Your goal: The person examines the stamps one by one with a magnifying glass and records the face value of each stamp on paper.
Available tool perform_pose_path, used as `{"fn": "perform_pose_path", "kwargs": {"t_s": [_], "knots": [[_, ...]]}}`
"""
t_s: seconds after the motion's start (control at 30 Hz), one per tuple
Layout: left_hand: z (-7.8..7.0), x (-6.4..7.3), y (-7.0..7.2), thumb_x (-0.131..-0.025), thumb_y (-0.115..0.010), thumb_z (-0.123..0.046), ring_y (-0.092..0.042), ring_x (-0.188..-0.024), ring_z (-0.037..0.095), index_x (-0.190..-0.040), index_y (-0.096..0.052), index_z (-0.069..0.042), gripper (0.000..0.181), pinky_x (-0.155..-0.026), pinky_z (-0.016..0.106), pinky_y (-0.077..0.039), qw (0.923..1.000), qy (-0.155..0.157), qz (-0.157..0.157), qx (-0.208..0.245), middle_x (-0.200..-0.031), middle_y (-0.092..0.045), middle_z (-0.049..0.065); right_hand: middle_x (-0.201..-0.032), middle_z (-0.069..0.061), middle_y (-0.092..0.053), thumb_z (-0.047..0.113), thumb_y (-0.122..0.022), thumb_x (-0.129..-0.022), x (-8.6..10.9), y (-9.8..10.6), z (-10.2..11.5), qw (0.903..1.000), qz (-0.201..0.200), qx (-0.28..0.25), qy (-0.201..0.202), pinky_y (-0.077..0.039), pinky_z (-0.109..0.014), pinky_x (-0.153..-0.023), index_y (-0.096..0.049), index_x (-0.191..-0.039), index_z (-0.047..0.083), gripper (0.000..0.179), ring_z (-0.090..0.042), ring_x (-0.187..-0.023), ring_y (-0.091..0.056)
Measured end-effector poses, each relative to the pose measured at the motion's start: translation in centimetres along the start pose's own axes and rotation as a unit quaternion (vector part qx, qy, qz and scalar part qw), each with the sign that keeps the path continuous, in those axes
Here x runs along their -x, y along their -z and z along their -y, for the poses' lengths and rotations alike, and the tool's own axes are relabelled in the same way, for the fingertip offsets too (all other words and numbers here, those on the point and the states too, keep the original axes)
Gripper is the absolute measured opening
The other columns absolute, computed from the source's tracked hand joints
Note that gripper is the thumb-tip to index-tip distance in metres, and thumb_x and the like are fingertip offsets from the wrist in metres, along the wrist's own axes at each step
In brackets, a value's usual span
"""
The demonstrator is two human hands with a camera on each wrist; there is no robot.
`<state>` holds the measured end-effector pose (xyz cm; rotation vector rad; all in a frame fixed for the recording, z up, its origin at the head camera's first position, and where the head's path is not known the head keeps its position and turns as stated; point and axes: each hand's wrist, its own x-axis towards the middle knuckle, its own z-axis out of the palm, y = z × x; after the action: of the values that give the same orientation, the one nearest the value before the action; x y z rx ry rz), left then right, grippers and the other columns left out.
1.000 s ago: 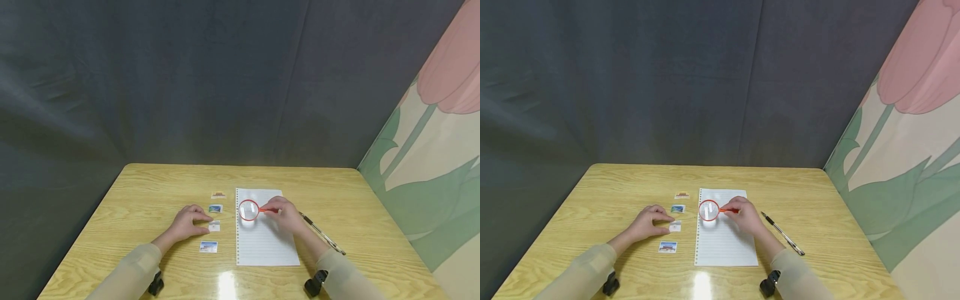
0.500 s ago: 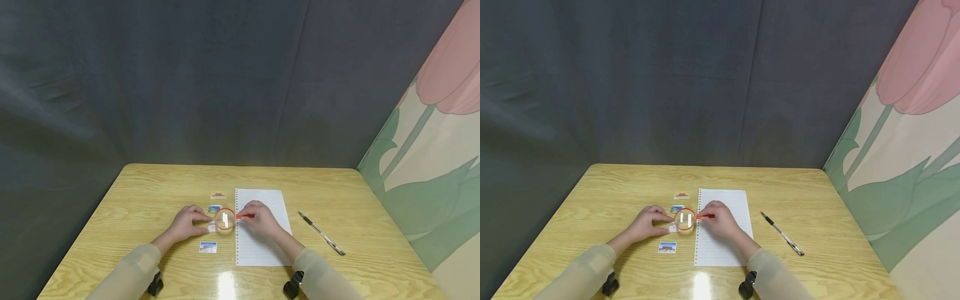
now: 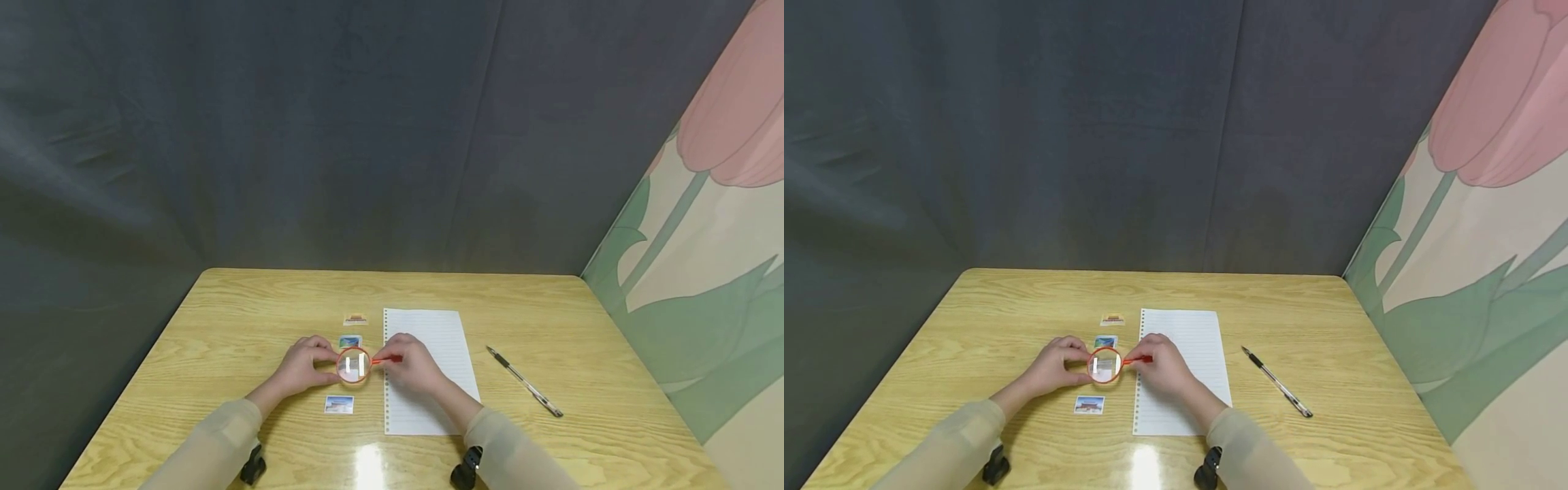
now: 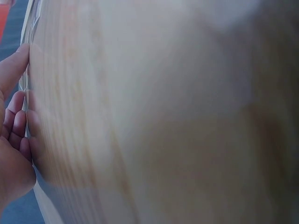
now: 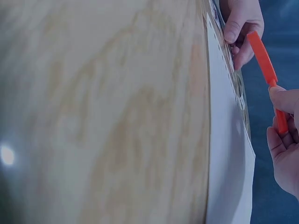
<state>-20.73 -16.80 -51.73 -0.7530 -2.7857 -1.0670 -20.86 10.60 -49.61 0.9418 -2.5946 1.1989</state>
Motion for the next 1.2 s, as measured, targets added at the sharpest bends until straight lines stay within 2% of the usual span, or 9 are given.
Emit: {"fn": "perform_pose_path", "kwargs": {"t_s": [0.3, 0.6, 1.2], "knots": [[0.09, 0.05, 0.07, -0.072, -0.089, -0.026, -0.053, -0.1, 0.024, -0.097, -0.079, -0.014, 0.03, -0.09, 0.049, -0.043, 0.9999, -0.011, -0.001, -0.007, -0.104, -0.063, -0.003, -0.084, 0.007, -0.065, 0.005, -0.08, -0.082, -0.24, -0.6, 0.65, 0.9999, 0.007, -0.011, -0.006, -0.05, -0.026, -0.074, -0.079, -0.089, 0.012, 0.01, -0.01, -0.084, -0.057], [0.17, 0.1, 0.05, -0.071, -0.09, -0.025, -0.054, -0.098, 0.023, -0.091, -0.079, -0.017, 0.024, -0.087, 0.047, -0.044, 0.9996, -0.026, -0.012, -0.008, -0.101, -0.063, -0.004, -0.085, 0.01, -0.063, 0.009, -0.08, -0.083, -0.39, -0.82, 0.69, 0.9997, 0.005, 0.005, -0.022, -0.05, -0.026, -0.076, -0.08, -0.089, 0.014, 0.008, -0.008, -0.085, -0.055], [0.11, 0.0, 0.08, -0.072, -0.089, -0.027, -0.054, -0.098, 0.022, -0.095, -0.079, -0.017, 0.027, -0.088, 0.046, -0.044, 0.9997, -0.022, -0.008, -0.009, -0.102, -0.063, -0.005, -0.087, 0.009, -0.065, 0.008, -0.081, -0.082, -0.22, -0.8, 0.58, 0.9997, 0.0, 0.009, -0.021, -0.051, -0.027, -0.079, -0.079, -0.088, 0.014, 0.009, -0.011, -0.088, -0.057]]}}
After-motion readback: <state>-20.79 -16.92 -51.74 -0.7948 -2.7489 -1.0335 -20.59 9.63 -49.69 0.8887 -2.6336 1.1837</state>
